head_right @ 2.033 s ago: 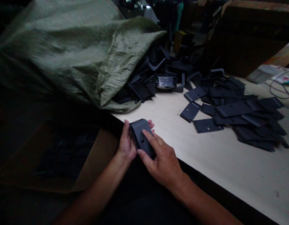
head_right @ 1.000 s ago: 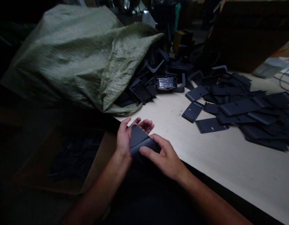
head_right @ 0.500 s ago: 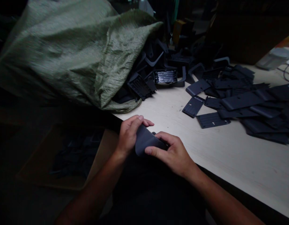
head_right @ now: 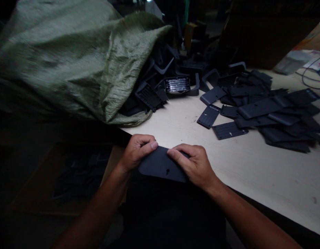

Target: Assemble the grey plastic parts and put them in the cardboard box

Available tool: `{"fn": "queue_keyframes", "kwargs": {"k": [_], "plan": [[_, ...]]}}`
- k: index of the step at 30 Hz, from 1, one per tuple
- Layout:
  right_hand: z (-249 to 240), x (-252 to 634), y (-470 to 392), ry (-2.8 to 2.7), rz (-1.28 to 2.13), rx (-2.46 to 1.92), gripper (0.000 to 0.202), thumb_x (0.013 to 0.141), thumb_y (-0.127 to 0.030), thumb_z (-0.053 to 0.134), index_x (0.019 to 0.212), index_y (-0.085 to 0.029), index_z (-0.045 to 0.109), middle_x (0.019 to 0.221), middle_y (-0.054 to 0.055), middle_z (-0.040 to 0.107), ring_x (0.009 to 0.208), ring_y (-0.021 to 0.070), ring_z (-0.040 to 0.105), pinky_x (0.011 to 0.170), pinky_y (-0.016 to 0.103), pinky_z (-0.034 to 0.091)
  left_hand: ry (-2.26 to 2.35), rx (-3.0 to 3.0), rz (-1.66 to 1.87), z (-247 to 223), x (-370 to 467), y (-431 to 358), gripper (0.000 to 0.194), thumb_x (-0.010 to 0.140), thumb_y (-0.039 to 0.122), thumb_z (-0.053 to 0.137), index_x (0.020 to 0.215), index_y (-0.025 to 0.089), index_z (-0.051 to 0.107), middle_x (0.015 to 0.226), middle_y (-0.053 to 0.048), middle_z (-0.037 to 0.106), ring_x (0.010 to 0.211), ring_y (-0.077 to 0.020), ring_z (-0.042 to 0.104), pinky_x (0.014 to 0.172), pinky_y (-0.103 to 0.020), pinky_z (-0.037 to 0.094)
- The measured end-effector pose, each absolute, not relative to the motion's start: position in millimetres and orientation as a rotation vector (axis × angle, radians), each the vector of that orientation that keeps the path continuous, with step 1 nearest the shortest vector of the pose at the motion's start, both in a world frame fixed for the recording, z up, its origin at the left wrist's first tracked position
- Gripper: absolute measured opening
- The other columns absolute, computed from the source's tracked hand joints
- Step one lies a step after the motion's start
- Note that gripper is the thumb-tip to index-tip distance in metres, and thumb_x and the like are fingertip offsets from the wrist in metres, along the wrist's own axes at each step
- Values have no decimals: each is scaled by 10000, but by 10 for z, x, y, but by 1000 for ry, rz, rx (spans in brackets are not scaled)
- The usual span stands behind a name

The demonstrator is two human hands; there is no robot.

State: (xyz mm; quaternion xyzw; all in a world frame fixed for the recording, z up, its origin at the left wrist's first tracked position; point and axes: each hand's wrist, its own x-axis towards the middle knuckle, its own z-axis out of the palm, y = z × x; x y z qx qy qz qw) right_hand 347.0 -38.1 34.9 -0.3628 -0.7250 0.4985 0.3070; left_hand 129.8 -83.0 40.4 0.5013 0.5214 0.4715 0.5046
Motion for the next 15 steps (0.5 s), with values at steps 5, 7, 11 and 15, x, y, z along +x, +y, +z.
{"fn": "queue_keyframes", "kwargs": {"k": [5,7,11,15], "plan": [[317,3424,-338,-1767,1346,-998,365,899,-513,783,757,-181,834,644,30,704,588,157,602,544,262,421,1147,903,1201,322,1382,-827,502,826,535,745,563,205,473,523,55,326,462,-91,263,456,-270,195],[355,3385,-273,-1731,1366,-1020,419,900,-536,771,709,-167,816,593,24,656,559,140,552,512,255,384,1133,841,1242,316,1392,-831,479,827,521,740,585,208,469,543,50,338,471,-95,266,449,-268,204],[390,3337,-83,-1748,1536,-1001,477,839,-598,806,694,-144,796,577,7,606,528,108,478,466,234,320,1174,867,1303,273,1393,-854,505,861,531,700,587,213,419,572,46,306,502,-99,255,463,-263,217],[387,3326,60,-1807,1676,-990,572,815,-676,787,620,-140,738,521,-12,537,485,88,422,434,220,279,1213,961,1211,204,1383,-883,513,859,557,722,612,206,442,579,48,312,507,-95,276,477,-258,211]]}}
